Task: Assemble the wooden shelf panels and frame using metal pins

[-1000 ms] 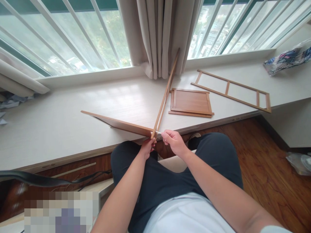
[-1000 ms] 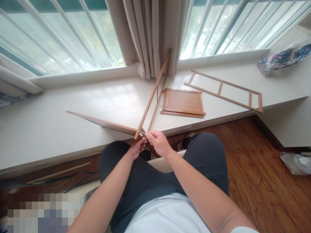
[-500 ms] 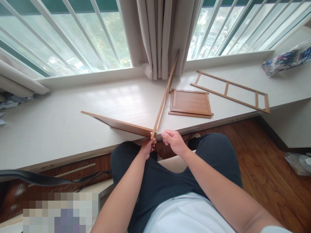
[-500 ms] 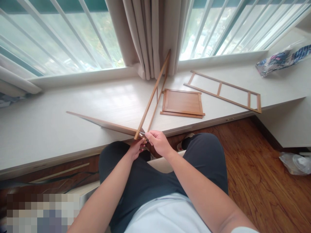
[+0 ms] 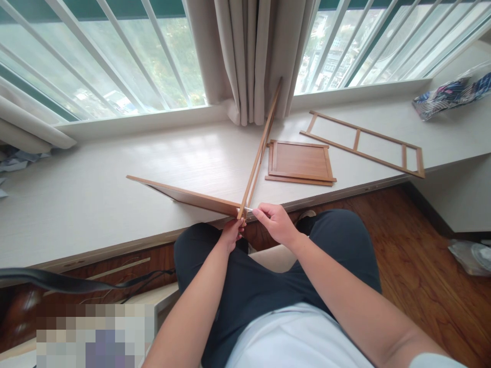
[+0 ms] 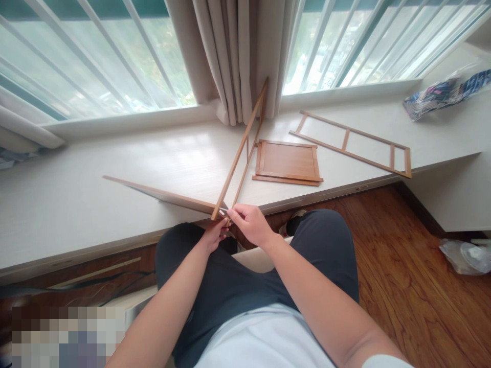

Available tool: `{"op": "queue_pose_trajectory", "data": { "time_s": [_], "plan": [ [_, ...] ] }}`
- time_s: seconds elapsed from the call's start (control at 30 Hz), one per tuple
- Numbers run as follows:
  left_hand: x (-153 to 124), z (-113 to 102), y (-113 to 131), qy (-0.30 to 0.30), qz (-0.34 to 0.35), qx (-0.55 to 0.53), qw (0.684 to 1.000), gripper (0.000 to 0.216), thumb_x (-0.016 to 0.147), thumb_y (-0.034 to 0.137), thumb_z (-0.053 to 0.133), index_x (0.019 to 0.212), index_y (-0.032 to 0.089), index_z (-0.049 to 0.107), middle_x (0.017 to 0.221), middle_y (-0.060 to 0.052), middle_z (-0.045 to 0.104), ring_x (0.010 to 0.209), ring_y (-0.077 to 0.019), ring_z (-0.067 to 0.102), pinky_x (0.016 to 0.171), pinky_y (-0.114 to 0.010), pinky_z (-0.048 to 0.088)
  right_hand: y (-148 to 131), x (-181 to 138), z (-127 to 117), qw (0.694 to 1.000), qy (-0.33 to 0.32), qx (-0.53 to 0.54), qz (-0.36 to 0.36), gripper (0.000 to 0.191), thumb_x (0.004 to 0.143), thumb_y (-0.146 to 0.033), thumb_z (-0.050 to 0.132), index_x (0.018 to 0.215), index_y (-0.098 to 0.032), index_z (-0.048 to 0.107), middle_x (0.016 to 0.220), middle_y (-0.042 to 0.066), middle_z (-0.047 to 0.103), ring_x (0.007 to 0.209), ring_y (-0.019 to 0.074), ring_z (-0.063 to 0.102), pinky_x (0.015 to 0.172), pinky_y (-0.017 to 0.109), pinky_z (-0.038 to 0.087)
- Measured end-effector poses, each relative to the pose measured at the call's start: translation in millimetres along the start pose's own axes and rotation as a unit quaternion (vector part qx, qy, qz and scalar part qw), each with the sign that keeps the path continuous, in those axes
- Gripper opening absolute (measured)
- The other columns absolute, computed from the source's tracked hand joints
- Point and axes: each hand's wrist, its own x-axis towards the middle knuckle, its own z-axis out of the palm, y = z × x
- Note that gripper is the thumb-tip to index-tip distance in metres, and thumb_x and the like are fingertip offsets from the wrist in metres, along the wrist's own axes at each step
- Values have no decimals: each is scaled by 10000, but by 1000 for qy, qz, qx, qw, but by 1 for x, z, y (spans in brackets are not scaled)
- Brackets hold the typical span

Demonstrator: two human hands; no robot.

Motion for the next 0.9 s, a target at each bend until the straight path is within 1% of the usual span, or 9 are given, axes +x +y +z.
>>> {"op": "queue_pose_trajectory", "data": {
  "time_s": [0.2,0.3,0.37,0.47,0.53,0.63,0.67,0.73,0.9],
  "plan": [
    [1,0,-1,-1,-3,1,1000,387,670,476,813,915,193,713,931,-70,720,703,-132,564,552,-225,334,-2,0,-1,1000,4,8,0,453,985,-483,511,634,-205,442,612,-37,388,599,123,342,590,283,270],
    [0,0,0,-6,-2,-2,1000,389,675,480,809,916,191,709,922,-68,717,686,-123,553,544,-219,331,5,-1,0,999,20,38,16,460,973,-491,529,625,-210,425,602,-40,376,594,124,350,596,281,289],
    [-1,1,1,-7,-3,-5,1000,383,678,476,810,910,189,707,915,-63,714,682,-119,549,544,-216,338,20,-3,3,996,36,75,41,464,963,-506,539,621,-211,437,594,-39,404,592,126,380,610,283,319],
    [-2,1,3,-5,-8,-8,1000,367,673,461,820,888,185,710,901,-56,713,682,-116,550,542,-212,341,57,-8,16,985,44,128,103,478,934,-544,550,603,-214,448,550,-40,440,549,124,404,589,283,337],
    [-2,1,4,-4,-11,-10,1000,361,667,455,827,872,182,711,893,-54,715,680,-116,553,540,-211,339,85,-13,28,973,21,152,173,478,891,-573,571,594,-223,437,499,-54,422,480,114,369,524,277,313],
    [-2,1,4,-2,-14,-13,1000,369,660,456,838,861,175,710,897,-57,723,685,-117,566,546,-208,344,117,-19,46,937,14,206,282,479,806,-584,623,577,-240,382,459,-79,351,419,99,328,448,260,283],
    [-2,1,4,0,-15,-13,1000,371,659,457,840,860,173,710,898,-58,725,687,-117,570,548,-208,347,125,-21,51,926,15,222,303,471,795,-578,630,580,-240,382,462,-81,346,415,95,328,435,254,282],
    [-1,1,3,2,-15,-13,1000,369,662,454,840,858,169,711,896,-59,725,688,-117,573,550,-207,351,134,-22,58,915,12,238,324,453,793,-563,625,584,-238,390,468,-82,344,412,91,330,419,244,282],
    [-3,2,5,6,-19,-21,1000,357,668,432,841,869,167,711,872,-48,717,675,-112,563,539,-205,350,145,-16,67,907,5,241,345,427,807,-521,625,589,-234,397,463,-80,350,393,83,322,398,229,267]
  ]
}}
